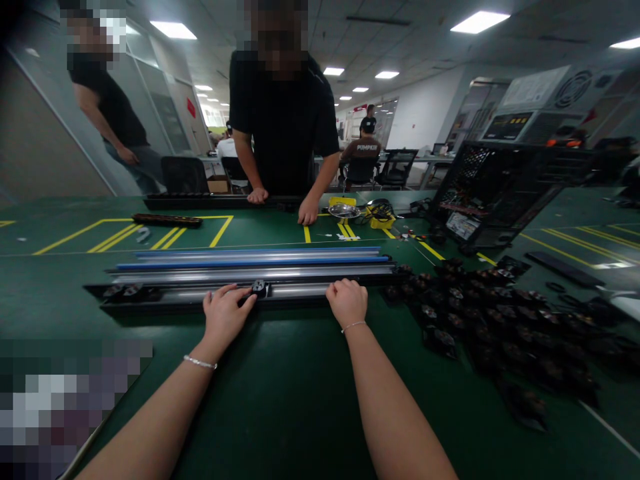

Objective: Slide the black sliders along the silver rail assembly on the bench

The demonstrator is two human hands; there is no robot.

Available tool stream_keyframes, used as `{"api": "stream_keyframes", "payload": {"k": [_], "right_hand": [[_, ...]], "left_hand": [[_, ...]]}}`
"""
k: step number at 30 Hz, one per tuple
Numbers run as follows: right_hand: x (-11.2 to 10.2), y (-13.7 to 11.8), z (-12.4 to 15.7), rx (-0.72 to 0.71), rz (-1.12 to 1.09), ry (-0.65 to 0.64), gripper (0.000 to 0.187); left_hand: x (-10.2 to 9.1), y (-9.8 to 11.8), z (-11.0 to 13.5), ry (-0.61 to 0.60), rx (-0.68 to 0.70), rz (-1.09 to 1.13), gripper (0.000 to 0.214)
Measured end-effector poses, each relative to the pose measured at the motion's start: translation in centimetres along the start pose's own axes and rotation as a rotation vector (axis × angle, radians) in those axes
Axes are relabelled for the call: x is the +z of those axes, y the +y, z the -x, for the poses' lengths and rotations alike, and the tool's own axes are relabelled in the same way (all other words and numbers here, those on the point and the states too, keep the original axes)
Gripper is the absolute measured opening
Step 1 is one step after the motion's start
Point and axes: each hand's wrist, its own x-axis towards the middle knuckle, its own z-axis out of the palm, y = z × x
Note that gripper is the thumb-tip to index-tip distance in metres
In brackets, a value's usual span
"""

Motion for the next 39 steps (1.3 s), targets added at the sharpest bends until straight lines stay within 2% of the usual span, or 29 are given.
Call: {"api": "stream_keyframes", "payload": {"k": [18, 39], "right_hand": [[0.17, 0.08, 0.01, -0.008, -0.021, 0.010, 0.031], [0.44, 0.21, 0.03, -0.010, -0.013, 0.032, 0.031]], "left_hand": [[0.29, 0.02, 0.12, -0.038, 0.121, 0.030, 0.031], [0.26, -0.02, 0.07, -0.076, 0.188, 0.102, 0.027]]}}
